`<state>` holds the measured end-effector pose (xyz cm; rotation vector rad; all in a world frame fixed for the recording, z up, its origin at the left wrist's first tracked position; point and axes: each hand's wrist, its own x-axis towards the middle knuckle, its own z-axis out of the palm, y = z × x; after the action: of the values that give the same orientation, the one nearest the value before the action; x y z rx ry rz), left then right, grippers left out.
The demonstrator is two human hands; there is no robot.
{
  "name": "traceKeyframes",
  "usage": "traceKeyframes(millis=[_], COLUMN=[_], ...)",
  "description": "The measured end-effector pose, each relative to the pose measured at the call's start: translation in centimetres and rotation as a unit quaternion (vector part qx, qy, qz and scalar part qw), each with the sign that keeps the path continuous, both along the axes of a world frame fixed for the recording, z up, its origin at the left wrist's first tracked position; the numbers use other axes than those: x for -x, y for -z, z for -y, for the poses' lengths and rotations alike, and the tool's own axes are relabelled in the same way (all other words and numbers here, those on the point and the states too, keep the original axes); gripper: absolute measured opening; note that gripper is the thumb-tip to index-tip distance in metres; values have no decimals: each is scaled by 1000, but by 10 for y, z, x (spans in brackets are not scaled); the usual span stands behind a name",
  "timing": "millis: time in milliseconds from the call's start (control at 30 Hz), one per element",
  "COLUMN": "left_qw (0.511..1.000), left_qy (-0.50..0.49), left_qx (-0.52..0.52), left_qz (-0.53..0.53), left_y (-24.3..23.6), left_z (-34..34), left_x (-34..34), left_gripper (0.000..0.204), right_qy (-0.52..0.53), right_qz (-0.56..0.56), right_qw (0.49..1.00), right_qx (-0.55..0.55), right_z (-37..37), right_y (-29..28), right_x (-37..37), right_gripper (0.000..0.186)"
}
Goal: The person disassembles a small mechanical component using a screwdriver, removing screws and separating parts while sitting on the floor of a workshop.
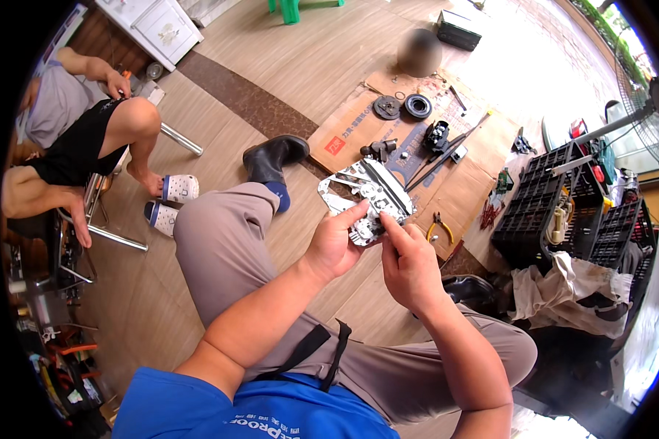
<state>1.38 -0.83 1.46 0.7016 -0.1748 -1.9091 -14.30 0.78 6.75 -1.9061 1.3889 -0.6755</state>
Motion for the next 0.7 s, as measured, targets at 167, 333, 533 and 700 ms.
traceKeyframes(millis=[167,333,533,700], left_qw=[998,995,992,993], left_qy=[4,12,15,9], left_qx=[-42,-86,-96,-90], left_qz=[37,45,75,82], left_y=[-8,-11,-13,-18], left_z=[-2,-5,-6,-6], left_x=[-4,-7,-6,-5], left_gripper=[32,27,24,23], right_qy=[25,31,19,12], right_qz=[41,8,-13,12], right_qw=[998,999,1000,1000], right_qx=[43,-28,5,13], right_z=[2,5,3,2], right_y=[3,-16,-16,-13], right_x=[8,9,10,11], right_gripper=[29,23,23,20])
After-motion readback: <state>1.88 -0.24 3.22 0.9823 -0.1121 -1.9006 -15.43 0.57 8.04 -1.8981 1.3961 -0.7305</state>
